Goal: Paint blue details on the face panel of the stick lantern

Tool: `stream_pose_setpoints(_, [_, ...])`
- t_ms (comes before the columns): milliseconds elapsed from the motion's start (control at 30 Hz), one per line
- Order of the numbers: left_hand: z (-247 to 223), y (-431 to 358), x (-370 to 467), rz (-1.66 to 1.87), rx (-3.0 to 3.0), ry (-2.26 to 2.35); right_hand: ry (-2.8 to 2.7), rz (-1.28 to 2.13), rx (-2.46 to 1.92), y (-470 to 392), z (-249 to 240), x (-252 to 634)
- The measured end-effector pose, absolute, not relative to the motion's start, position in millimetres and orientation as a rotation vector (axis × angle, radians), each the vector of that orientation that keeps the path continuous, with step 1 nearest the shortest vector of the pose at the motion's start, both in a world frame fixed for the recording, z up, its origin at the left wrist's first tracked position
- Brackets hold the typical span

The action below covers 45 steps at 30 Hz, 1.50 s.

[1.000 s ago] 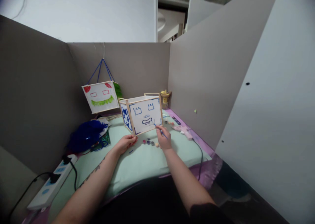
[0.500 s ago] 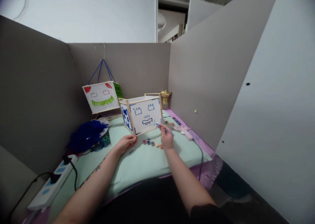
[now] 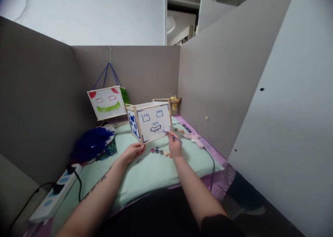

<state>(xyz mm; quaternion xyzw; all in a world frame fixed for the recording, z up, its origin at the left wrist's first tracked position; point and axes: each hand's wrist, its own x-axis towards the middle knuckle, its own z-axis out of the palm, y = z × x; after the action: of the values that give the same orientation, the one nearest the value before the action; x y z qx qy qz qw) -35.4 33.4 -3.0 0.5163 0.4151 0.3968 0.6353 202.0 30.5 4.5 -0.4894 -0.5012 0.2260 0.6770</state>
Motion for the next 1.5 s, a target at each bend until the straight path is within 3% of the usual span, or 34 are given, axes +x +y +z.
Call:
stream_pose_setpoints(767, [-6.9,35.9,-36.1,0.915,1.126,0.928,-1.244,0.319,-1.084,29.5,-1.7,205.2])
stream_pose_setpoints(1167, [6.6,28.7,-34.1,1.079,0.919,0.912,-1.256,-0.053,-1.016,22.7,1.0,208.2])
stream_pose_setpoints(1500, [8.3,30.6,-40.3,1.209,0.744,0.744,-1.382,-0.175,-0.917,17.7,0.6,205.9])
